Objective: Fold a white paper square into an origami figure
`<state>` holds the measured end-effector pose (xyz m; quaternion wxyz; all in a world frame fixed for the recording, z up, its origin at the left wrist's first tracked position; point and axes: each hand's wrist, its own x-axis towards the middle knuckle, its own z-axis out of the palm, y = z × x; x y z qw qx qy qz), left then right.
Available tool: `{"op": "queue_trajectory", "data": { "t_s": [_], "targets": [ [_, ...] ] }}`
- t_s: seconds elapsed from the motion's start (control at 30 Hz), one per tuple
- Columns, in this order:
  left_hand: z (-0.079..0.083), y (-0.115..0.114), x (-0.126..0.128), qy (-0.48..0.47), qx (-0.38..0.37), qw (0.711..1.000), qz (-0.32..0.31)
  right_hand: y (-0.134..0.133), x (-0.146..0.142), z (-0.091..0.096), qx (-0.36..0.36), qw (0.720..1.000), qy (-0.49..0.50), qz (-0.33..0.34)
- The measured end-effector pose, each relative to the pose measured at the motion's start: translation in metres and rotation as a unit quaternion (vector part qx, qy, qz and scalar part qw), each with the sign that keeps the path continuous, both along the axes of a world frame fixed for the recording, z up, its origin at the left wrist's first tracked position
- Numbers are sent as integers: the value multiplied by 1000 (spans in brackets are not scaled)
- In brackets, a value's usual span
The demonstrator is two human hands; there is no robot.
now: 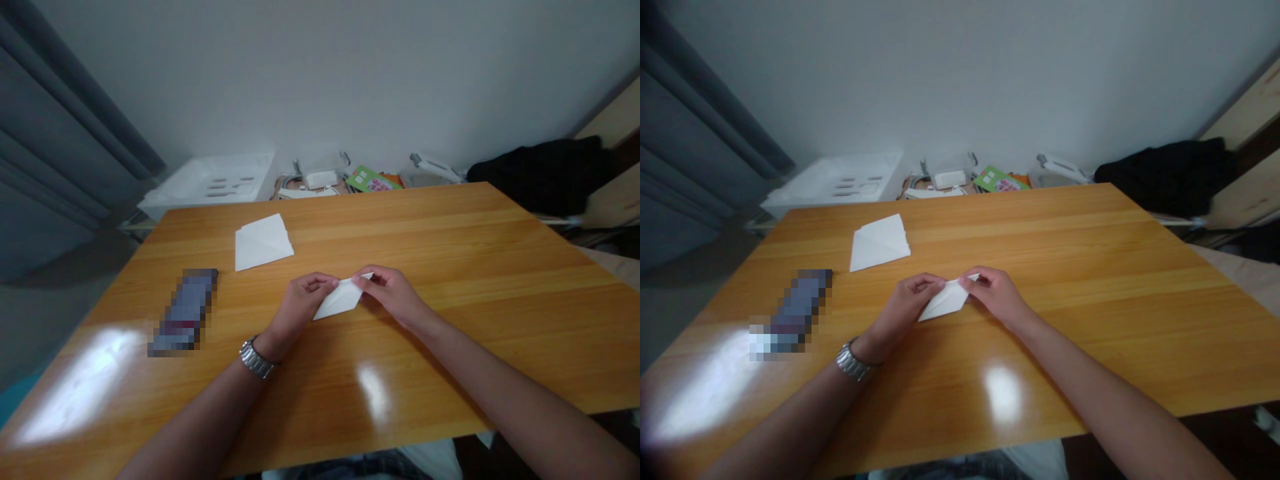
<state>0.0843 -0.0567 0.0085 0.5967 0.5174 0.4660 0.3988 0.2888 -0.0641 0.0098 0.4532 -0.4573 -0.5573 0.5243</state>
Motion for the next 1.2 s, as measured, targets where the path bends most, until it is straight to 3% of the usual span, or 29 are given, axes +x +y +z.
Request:
{"op": "queue_trajectory", "data": {
  "t_s": [0.27,0.57,0.73,0.97,1.2],
  "targets": [
    [6,3,-5,93,95,991,1,1,2,3,-41,999,19,27],
    [10,4,-11,137,147,979,-40,5,12,-2,-101,992,40,67],
    [6,4,-11,145,148,977,-40,6,11,-4,-92,994,15,65],
    [5,1,-10,158,175,968,-90,0,4,-3,5,991,-81,110],
    [6,1,-9,152,160,974,-60,6,7,-10,17,993,-98,62]
  ]
}}
